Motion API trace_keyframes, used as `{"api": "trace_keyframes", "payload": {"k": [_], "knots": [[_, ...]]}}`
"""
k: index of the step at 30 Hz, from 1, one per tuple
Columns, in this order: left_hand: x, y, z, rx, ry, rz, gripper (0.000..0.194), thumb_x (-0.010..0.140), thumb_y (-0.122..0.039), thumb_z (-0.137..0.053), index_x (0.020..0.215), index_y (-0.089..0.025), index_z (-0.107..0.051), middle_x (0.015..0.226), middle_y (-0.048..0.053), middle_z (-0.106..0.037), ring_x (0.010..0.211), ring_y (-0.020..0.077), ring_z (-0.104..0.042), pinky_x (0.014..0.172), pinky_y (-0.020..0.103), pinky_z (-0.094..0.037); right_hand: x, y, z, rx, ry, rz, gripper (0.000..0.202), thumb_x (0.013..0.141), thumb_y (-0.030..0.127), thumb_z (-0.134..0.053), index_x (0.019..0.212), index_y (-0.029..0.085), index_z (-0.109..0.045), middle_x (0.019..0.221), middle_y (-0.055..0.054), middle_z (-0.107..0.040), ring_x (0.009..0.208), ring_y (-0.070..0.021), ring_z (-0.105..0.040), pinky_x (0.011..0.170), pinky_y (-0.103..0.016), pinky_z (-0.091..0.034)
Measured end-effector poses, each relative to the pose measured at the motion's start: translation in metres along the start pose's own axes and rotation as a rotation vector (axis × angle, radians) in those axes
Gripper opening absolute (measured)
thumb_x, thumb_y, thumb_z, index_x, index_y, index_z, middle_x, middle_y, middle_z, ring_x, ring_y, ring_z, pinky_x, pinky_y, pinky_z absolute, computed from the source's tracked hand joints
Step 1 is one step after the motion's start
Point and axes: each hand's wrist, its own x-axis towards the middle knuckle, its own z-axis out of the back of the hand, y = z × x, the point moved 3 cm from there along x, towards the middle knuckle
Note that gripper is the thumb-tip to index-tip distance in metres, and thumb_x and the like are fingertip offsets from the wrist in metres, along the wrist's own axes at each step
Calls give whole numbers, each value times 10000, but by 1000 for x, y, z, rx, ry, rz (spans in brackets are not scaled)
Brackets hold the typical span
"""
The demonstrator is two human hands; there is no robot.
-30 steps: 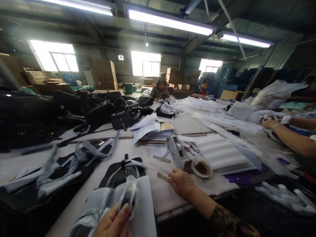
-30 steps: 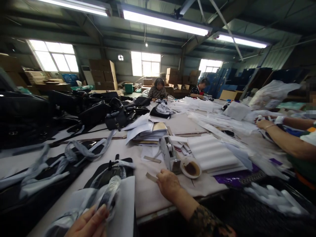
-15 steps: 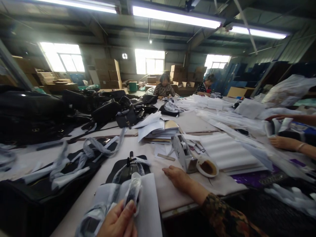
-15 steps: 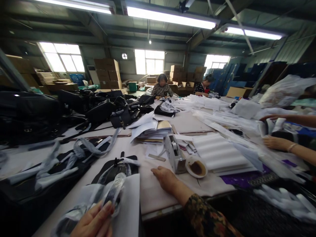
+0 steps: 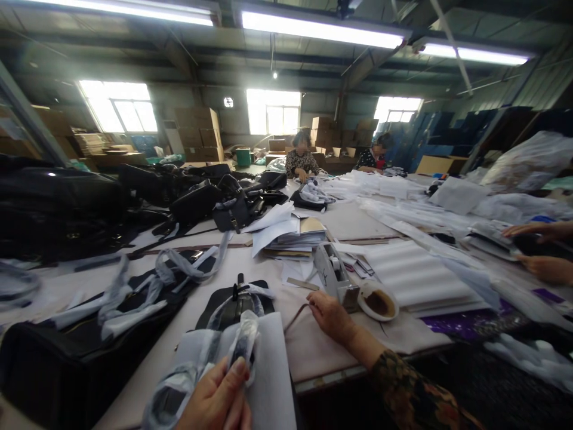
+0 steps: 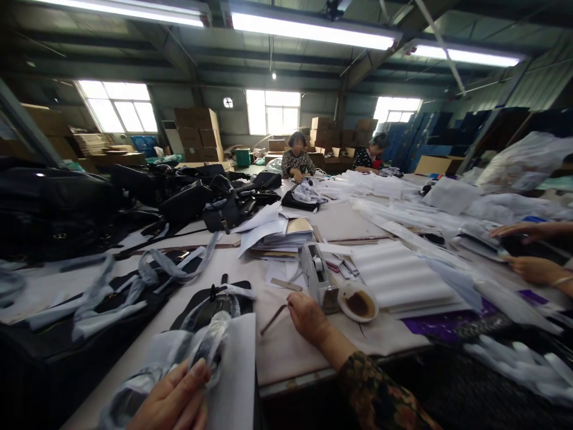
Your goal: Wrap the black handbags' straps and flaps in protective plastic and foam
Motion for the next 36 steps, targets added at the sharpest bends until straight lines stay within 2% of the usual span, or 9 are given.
{"api": "trace_keyframes", "payload": {"k": [5,9,13,17,22,24,27,31,36], "knots": [[3,0,-1,-90,72,4,554,705,-702,-751,767,-173,-599,299,-113,-329,299,82,-414,382,176,-299,4,39,13,241,-13,-189,116,931,261,-504,969,172,-567,630,-1,-661,533,-160,-656,518,-277,-549],[0,-3,-1,-163,85,3,494,768,-643,-736,799,-168,-603,314,-115,-341,314,85,-444,403,176,-326,-9,84,4,697,45,-371,337,814,402,-694,1013,140,-617,637,-14,-692,543,-167,-670,522,-290,-585],[-4,-7,0,-270,103,-1,433,802,-579,-741,820,-172,-595,325,-125,-317,323,82,-433,407,177,-315,-23,115,-7,877,74,-452,384,779,508,-735,864,163,-590,616,-47,-716,509,-164,-654,512,-288,-571],[-5,-9,1,-322,107,3,404,805,-540,-758,831,-172,-594,338,-129,-309,339,80,-441,417,174,-320,-29,116,-2,767,31,-409,328,824,482,-691,780,196,-534,650,-53,-725,493,-156,-626,488,-272,-519],[-5,-8,0,-270,93,12,399,800,-531,-768,825,-165,-611,338,-122,-325,360,82,-469,437,171,-348,-29,98,53,776,-224,-249,264,788,277,-682,655,217,-462,881,-54,-720,923,-244,-698,837,-375,-551],[-5,-8,0,-249,89,19,390,804,-523,-766,826,-164,-615,341,-119,-328,369,83,-474,443,172,-355,-36,91,73,842,-241,-249,244,784,258,-659,675,226,-442,796,-12,-662,756,-199,-682,748,-357,-559],[-3,-7,0,-237,90,29,384,810,-519,-760,820,-166,-612,340,-118,-328,366,85,-468,442,176,-357,-53,89,81,636,-19,-278,111,780,216,-613,727,220,-515,745,12,-605,565,-124,-540,582,-272,-481],[-3,-8,-1,-234,97,30,381,817,-519,-753,828,-164,-615,337,-119,-331,361,85,-468,443,176,-358,-87,90,61,255,500,-253,155,760,135,-563,820,194,-694,771,-9,-672,747,-164,-596,707,-262,-462],[-6,-10,-3,-240,82,30,389,809,-523,-759,827,-163,-612,342,-118,-336,367,85,-467,442,176,-352,-125,89,35,370,1018,-354,383,653,207,-725,1032,220,-782,868,9,-724,732,-162,-625,616,-203,-437]]}}
